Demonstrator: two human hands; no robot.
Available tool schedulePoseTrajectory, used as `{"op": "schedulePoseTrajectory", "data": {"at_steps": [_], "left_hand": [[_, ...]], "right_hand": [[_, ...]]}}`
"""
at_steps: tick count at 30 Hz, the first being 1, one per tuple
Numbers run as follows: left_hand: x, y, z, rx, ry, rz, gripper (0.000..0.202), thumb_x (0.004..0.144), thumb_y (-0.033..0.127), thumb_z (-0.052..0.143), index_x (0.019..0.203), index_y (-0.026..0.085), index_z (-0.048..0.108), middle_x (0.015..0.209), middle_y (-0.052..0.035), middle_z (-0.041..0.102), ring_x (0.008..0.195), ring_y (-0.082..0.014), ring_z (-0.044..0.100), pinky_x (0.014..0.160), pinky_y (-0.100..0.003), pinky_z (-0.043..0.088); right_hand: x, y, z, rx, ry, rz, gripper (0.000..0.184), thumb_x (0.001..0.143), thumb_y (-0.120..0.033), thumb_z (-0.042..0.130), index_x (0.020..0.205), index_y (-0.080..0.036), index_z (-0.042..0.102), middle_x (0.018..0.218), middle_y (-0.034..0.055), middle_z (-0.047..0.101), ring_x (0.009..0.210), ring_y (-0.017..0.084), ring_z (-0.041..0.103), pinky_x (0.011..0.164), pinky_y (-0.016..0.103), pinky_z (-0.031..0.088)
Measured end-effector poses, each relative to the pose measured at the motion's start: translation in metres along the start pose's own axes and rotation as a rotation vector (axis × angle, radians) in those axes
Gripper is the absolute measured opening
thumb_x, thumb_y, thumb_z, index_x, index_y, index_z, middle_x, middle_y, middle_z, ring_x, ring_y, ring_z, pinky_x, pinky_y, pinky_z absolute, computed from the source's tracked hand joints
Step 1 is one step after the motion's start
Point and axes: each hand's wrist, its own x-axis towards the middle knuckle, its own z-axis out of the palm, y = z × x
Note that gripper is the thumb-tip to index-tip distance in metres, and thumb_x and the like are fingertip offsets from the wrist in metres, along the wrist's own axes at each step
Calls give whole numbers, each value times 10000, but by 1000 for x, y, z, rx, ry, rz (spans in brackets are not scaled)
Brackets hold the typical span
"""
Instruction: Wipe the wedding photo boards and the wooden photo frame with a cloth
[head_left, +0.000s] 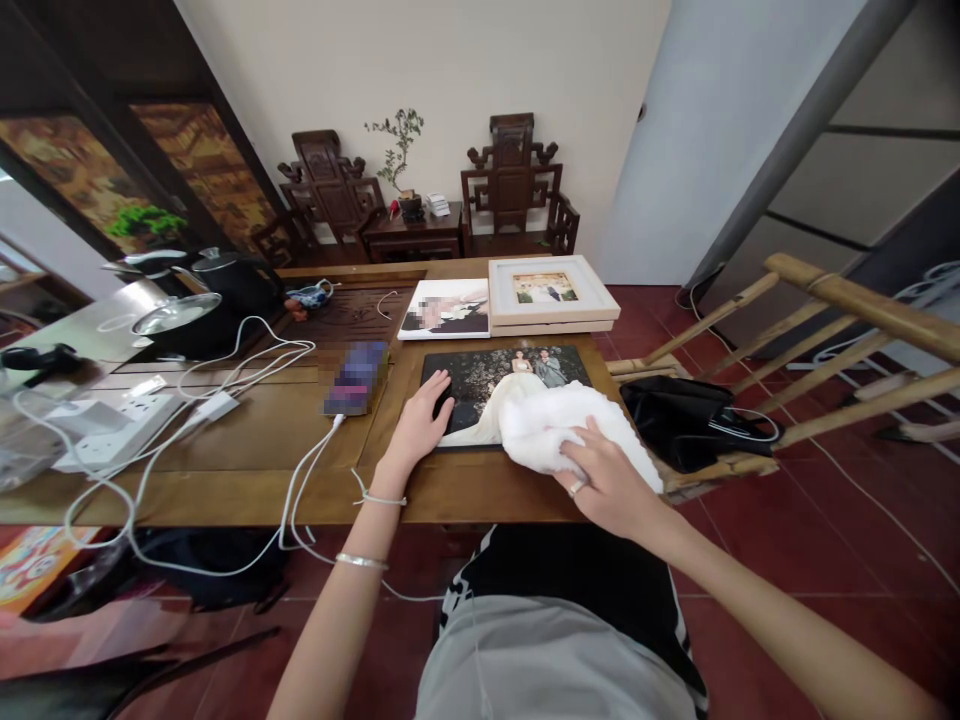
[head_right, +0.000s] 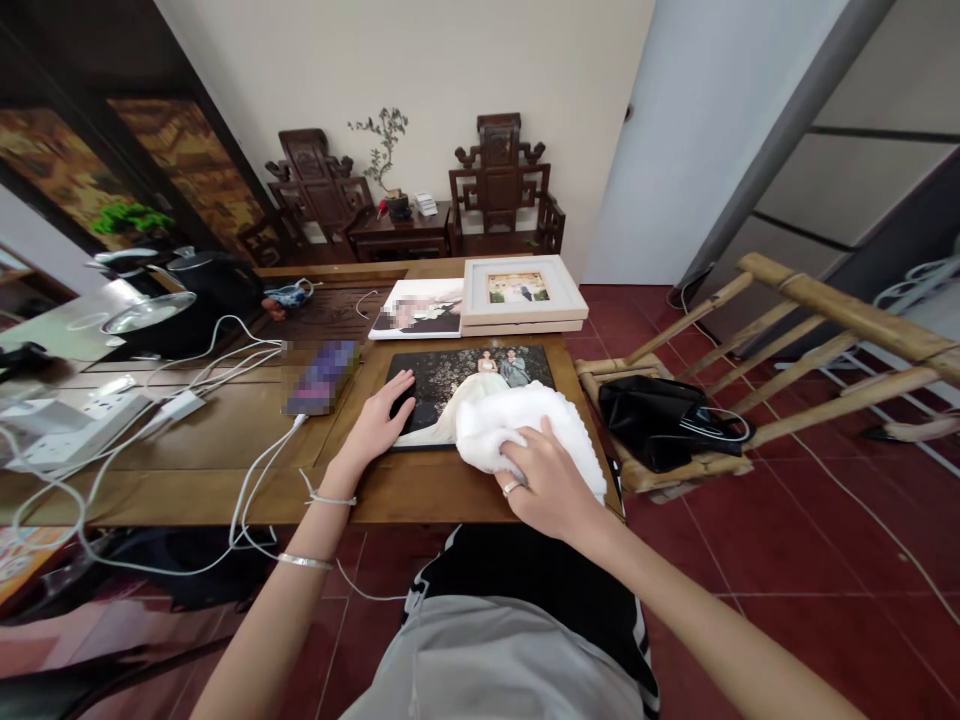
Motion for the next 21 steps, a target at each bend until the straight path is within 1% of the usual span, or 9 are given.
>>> {"op": "schedulePoseTrajectory", "data": {"at_steps": [3, 6, 9, 12, 14, 16, 17, 19, 21], "left_hand": [[0, 0, -1, -2, -8, -3, 431, 938, 310, 460, 1311, 134, 585, 1466, -148, 520, 1403, -258, 442, 1187, -461, 339], [0, 1, -2, -1, -16, -5, 436, 938, 316, 464, 1313, 127, 583, 1468, -153, 516, 1403, -257, 441, 1186, -452, 343], [0, 0, -2, 1, -14, -5, 434, 940, 323, 469, 1313, 135, 586, 1467, -149, 518, 1396, -253, 452, 1180, -452, 353], [0, 0, -2, -7, -13, -3, 433, 941, 321, 469, 1313, 134, 587, 1464, -150, 520, 1393, -252, 457, 1180, -457, 352], [0, 0, -3, -11, -15, -6, 429, 940, 319, 473, 1314, 143, 588, 1467, -143, 519, 1395, -253, 453, 1181, -463, 350], [0, 1, -3, -11, -18, -9, 422, 938, 315, 477, 1315, 163, 588, 1472, -127, 517, 1397, -254, 450, 1181, -471, 349], [1, 1, -4, -12, -18, -10, 420, 938, 313, 477, 1315, 167, 588, 1474, -123, 516, 1399, -254, 448, 1181, -473, 348], [1, 2, -4, -15, -24, -9, 423, 939, 310, 473, 1318, 158, 586, 1475, -129, 513, 1401, -257, 445, 1183, -471, 344], [1, 2, -4, -15, -31, -9, 430, 941, 312, 471, 1322, 148, 582, 1476, -136, 511, 1404, -260, 441, 1185, -467, 342]], "right_hand": [[29, -1, 4, -25, -22, 38, 194, 867, -227, 475, 841, -203, 666, 908, 88, 684, 932, 264, 620, 1140, 529, 243], [76, 2, 8, -44, -52, 94, 221, 872, -241, 460, 840, -193, 673, 909, 98, 706, 936, 273, 623, 1097, 505, 286], [126, 9, 10, -36, -54, 139, 267, 885, -253, 429, 882, -190, 688, 959, 107, 732, 941, 276, 629, 972, 408, 390], [170, 18, 11, -29, -36, 178, 312, 892, -290, 417, 952, -190, 706, 1056, 111, 734, 981, 285, 627, 867, 339, 421], [190, 22, 12, -24, -23, 199, 331, 884, -296, 420, 1004, -192, 710, 1105, 109, 725, 1002, 296, 622, 831, 326, 425], [199, 24, 13, -19, -18, 214, 341, 878, -288, 422, 1041, -197, 708, 1121, 105, 722, 1009, 302, 619, 815, 324, 425], [198, 23, 13, -23, -16, 216, 338, 879, -288, 424, 1041, -199, 707, 1114, 105, 724, 1010, 303, 619, 816, 326, 425], [188, 17, 14, -44, -20, 204, 323, 889, -292, 422, 1001, -196, 710, 1066, 109, 732, 998, 300, 621, 843, 342, 421], [165, 9, 16, -76, -36, 176, 311, 895, -282, 421, 949, -183, 711, 992, 119, 734, 971, 296, 624, 902, 378, 407]]}}
